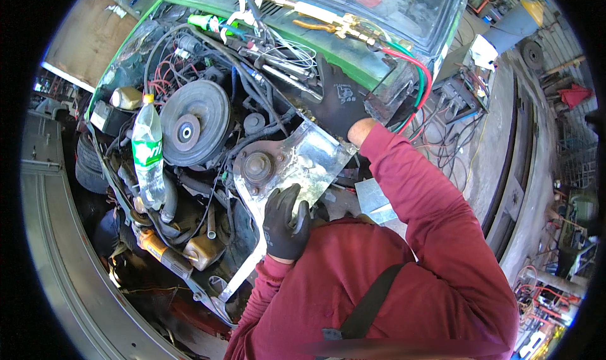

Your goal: The person kneels and repeatedly positions a rectangular metal sheet against the front of a car engine bay, adjusting its placement and orientation. They then use pliers to manipulate a curved metal bracket near the engine, repositioning it several times before walking to a green car and retrieving a phone from a box on the roof.

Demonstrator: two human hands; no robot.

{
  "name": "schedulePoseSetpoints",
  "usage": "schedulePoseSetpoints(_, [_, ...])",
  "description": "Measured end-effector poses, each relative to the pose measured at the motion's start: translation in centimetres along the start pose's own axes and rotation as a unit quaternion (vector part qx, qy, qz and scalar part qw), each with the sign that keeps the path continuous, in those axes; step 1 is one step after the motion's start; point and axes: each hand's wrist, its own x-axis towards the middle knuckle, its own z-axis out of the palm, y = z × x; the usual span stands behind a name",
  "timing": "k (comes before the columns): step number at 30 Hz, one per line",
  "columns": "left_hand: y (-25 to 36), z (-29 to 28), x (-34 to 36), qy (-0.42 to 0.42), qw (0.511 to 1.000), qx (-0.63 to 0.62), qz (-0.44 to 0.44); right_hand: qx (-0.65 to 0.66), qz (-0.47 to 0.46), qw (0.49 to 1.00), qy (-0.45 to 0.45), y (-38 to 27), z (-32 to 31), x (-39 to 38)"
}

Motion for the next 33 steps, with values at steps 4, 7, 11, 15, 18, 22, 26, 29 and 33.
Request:
schedulePoseSetpoints(4, [-0.2,0.2,-0.1,0.002,1.0,-0.002,0.005,-0.023,-0.074,0.994,0.077,-1.0,-1.5,-1.2])
schedulePoseSetpoints(7, [-0.3,0.1,-0.2,0.006,1.0,0.006,0.013,-0.004,-0.094,0.992,0.079,-1.5,-3.2,-1.1])
schedulePoseSetpoints(11, [-0.2,-0.1,-0.1,0.004,1.0,0.006,0.012,-0.029,-0.143,0.979,0.143,-1.2,-6.6,1.1])
schedulePoseSetpoints(15, [0.0,-0.3,0.0,0.016,1.0,-0.007,0.005,-0.038,-0.128,0.984,0.115,-0.1,-8.7,3.8])
schedulePoseSetpoints(18, [0.2,-0.5,0.1,0.021,0.999,-0.025,-0.007,-0.064,-0.072,0.995,0.03,0.9,-6.8,3.6])
schedulePoseSetpoints(22, [0.2,-0.7,0.1,0.026,0.999,-0.034,-0.01,-0.11,-0.039,0.991,-0.062,1.7,-1.6,3.0])
schedulePoseSetpoints(26, [0.1,-0.7,0.1,0.035,0.999,-0.034,0.003,-0.161,0.021,0.982,-0.097,1.3,2.6,3.6])
schedulePoseSetpoints(29, [0.1,-0.6,0.1,0.038,0.999,-0.025,0.008,-0.191,-0.008,0.981,-0.029,0.9,4.4,4.1])
schedulePoseSetpoints(33, [0.1,-0.7,0.2,0.036,0.999,-0.024,0.011,-0.247,-0.052,0.967,-0.028,1.2,4.6,5.7])
